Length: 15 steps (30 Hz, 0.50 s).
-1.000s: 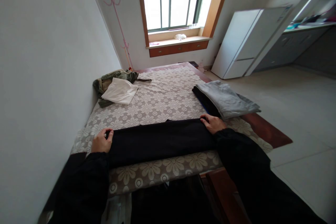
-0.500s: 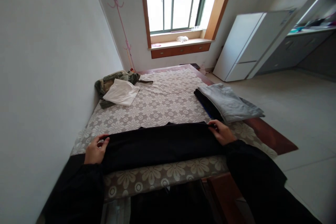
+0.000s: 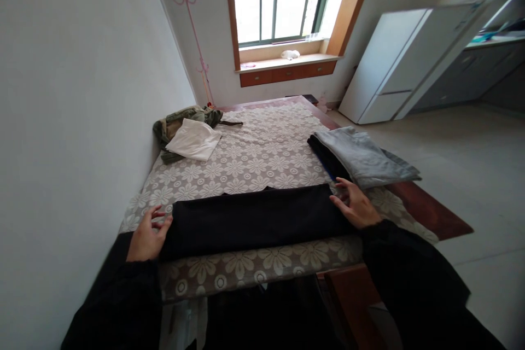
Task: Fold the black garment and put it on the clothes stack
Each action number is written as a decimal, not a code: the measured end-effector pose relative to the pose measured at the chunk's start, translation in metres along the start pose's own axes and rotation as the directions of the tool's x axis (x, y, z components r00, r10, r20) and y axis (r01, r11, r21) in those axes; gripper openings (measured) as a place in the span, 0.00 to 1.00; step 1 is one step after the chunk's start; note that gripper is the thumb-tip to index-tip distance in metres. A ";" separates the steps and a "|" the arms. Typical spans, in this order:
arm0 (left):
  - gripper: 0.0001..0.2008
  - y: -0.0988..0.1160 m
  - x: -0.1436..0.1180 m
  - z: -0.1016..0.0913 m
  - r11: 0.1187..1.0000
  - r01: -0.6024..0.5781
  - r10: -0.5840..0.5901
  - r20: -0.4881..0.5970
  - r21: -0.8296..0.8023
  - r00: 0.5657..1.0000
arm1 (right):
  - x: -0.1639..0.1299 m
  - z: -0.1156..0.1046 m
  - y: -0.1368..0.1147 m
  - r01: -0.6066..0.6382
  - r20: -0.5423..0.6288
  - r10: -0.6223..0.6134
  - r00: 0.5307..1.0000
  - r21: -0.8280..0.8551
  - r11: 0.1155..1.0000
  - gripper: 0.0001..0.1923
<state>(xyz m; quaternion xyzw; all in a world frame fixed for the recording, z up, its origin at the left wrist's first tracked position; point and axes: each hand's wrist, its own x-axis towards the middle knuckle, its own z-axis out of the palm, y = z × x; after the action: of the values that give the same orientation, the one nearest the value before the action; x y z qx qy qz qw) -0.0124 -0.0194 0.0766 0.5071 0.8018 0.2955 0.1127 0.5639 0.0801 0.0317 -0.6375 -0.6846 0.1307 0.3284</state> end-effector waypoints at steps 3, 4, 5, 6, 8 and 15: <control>0.22 -0.015 -0.038 -0.016 0.995 0.047 -0.041 -0.057 0.093 0.998 | -0.045 -0.021 0.009 -0.028 -0.091 0.024 0.996 -0.042 0.999 0.22; 0.21 -0.019 -0.049 -0.020 0.989 0.085 -0.080 -0.054 0.118 0.995 | -0.059 -0.027 0.012 -0.059 -0.090 0.054 0.995 -0.058 0.997 0.20; 0.19 -0.023 -0.057 -0.023 0.982 0.125 -0.122 -0.030 0.138 0.992 | -0.072 -0.032 0.014 -0.090 -0.078 0.084 0.993 -0.069 0.994 0.20; 0.18 -0.025 -0.064 -0.025 0.974 0.163 -0.165 0.001 0.157 0.986 | -0.082 -0.037 0.014 -0.118 -0.060 0.114 0.992 -0.074 0.990 0.19; 0.17 -0.026 -0.070 -0.027 0.960 0.211 -0.227 0.071 0.185 0.971 | -0.095 -0.043 0.011 -0.159 -0.017 0.158 0.987 -0.067 0.985 0.19; 0.23 -0.015 -0.063 -0.022 0.976 0.207 -0.214 0.129 0.066 0.968 | -0.091 -0.039 -0.010 -0.268 0.128 0.261 0.957 0.046 0.962 0.21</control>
<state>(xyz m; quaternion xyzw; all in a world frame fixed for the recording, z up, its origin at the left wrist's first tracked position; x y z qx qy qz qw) -0.0053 -0.0878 0.0778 0.4409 0.8489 0.2258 0.1844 0.5769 -0.0179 0.0412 -0.7037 -0.6073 0.2331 0.2857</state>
